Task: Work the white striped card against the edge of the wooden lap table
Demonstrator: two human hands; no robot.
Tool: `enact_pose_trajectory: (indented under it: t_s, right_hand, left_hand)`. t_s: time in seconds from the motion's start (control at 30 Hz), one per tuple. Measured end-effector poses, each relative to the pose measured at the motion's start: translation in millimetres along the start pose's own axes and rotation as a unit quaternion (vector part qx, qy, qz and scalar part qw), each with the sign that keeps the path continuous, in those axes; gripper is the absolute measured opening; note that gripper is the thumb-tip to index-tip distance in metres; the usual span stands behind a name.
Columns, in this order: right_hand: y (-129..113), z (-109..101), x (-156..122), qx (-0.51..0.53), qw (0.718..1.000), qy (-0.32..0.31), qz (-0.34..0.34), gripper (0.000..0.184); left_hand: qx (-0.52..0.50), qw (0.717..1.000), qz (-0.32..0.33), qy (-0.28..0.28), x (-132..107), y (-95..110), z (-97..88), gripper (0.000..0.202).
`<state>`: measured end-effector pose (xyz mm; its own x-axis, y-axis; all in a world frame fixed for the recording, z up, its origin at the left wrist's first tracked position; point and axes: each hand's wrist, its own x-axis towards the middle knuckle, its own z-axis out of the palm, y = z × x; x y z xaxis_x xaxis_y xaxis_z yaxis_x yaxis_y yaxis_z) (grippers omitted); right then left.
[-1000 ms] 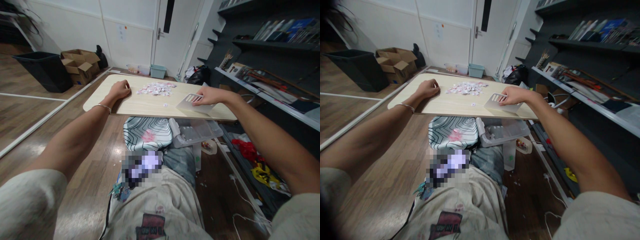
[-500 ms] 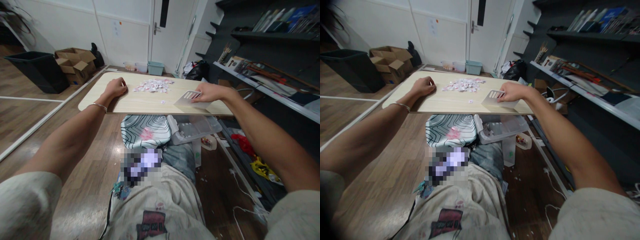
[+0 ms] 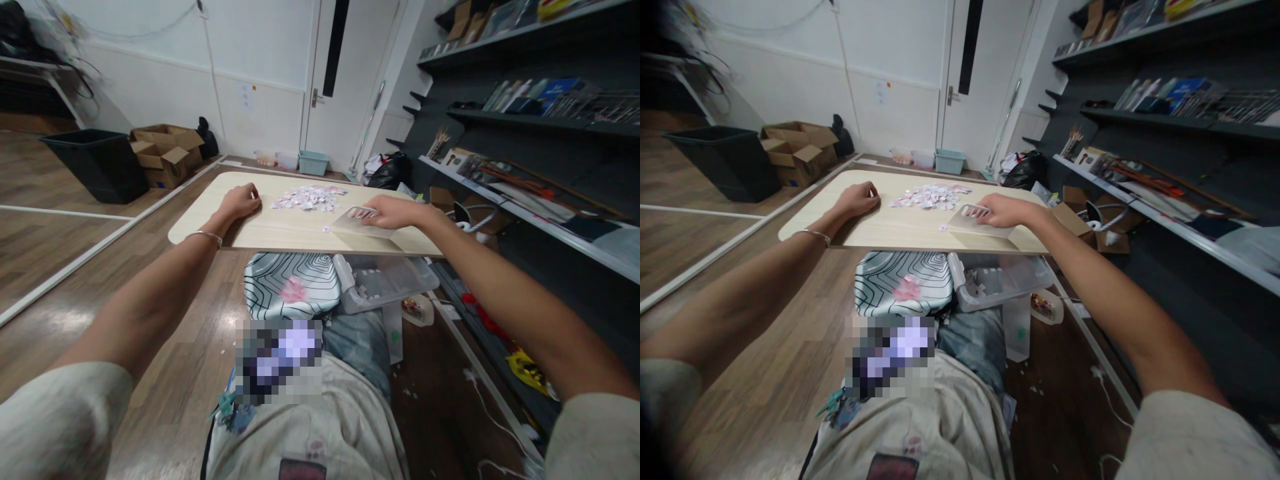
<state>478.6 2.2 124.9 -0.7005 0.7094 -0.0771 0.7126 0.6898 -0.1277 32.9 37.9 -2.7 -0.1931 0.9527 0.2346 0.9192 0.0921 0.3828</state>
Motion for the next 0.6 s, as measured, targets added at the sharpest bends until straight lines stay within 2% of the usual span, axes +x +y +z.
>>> enact_pose_trajectory:
  t_s: [0.13,0.23,0.47,0.6]
  right_hand:
    - [-9,2,11,-0.018,0.999,-0.043,-0.004,0.029]
    - [-8,0,8,-0.012,0.998,-0.056,-0.016,0.028]
    - [22,-10,-9,0.013,0.998,-0.067,0.018,0.029]
    - [36,-9,-12,-0.019,0.995,-0.063,0.068,0.026]
  left_hand:
    - [-0.001,1.0,0.002,0.002,-2,2,-1.7,0.042]
    - [-0.002,1.0,0.004,0.003,-3,2,-2.0,0.044]
    - [0.0,1.0,0.01,0.002,0,-2,1.1,0.045]
    - [0.001,1.0,0.011,0.004,2,-4,3.1,0.043]
